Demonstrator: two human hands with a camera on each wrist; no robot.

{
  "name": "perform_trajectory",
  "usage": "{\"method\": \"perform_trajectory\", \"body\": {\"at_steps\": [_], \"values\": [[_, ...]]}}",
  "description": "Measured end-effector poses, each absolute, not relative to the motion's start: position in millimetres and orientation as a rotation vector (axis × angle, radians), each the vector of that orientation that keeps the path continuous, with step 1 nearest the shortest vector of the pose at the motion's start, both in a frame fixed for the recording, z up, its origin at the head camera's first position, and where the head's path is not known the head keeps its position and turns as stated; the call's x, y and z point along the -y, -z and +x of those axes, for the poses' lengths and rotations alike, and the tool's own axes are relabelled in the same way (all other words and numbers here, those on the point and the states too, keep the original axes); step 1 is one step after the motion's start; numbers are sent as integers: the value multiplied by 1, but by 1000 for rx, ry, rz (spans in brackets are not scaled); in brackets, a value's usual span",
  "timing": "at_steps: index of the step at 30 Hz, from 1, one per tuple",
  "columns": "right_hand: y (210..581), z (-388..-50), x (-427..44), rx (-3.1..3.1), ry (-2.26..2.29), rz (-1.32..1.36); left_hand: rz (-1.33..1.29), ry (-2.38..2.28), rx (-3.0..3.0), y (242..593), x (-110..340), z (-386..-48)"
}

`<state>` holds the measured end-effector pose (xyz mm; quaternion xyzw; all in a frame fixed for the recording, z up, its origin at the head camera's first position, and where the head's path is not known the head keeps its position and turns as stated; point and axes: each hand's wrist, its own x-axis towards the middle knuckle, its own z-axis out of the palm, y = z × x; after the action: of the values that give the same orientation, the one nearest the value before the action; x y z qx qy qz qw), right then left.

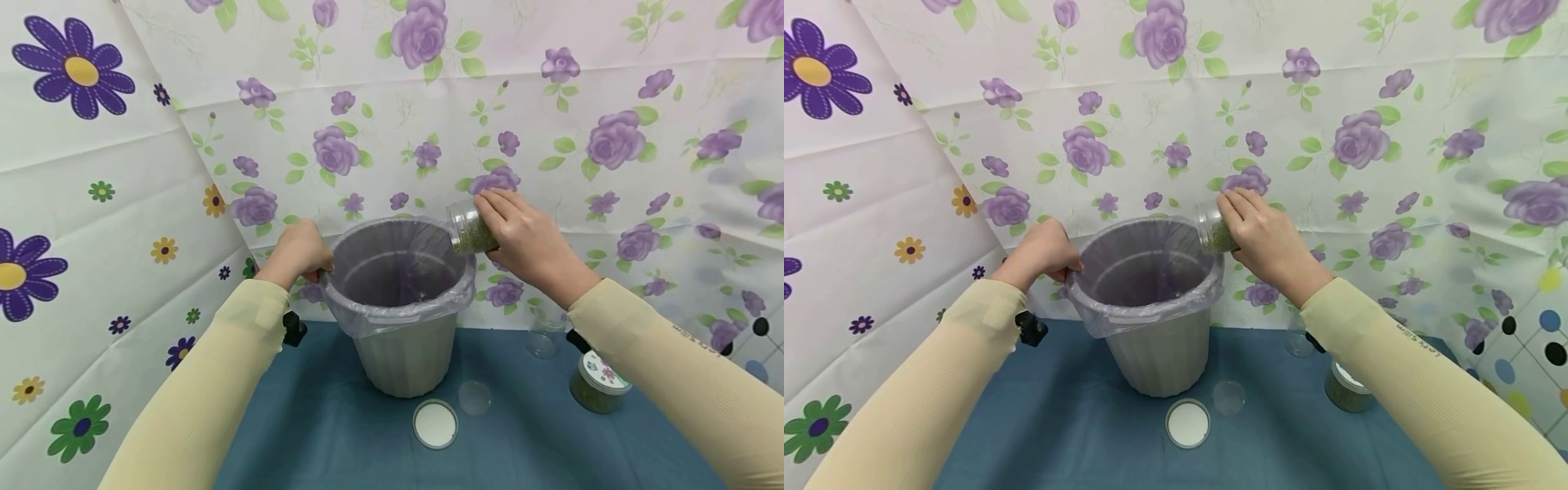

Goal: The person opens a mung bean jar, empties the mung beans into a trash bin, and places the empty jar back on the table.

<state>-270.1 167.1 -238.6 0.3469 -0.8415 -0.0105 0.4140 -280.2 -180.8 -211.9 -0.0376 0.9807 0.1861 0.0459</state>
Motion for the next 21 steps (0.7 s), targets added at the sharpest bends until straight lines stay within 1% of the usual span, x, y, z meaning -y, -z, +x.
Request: {"method": "perform_trajectory", "body": {"at_steps": [21], "values": [[237, -269, -165, 2115, 39, 881, -120, -577, -3008, 214, 180, -280]]}}
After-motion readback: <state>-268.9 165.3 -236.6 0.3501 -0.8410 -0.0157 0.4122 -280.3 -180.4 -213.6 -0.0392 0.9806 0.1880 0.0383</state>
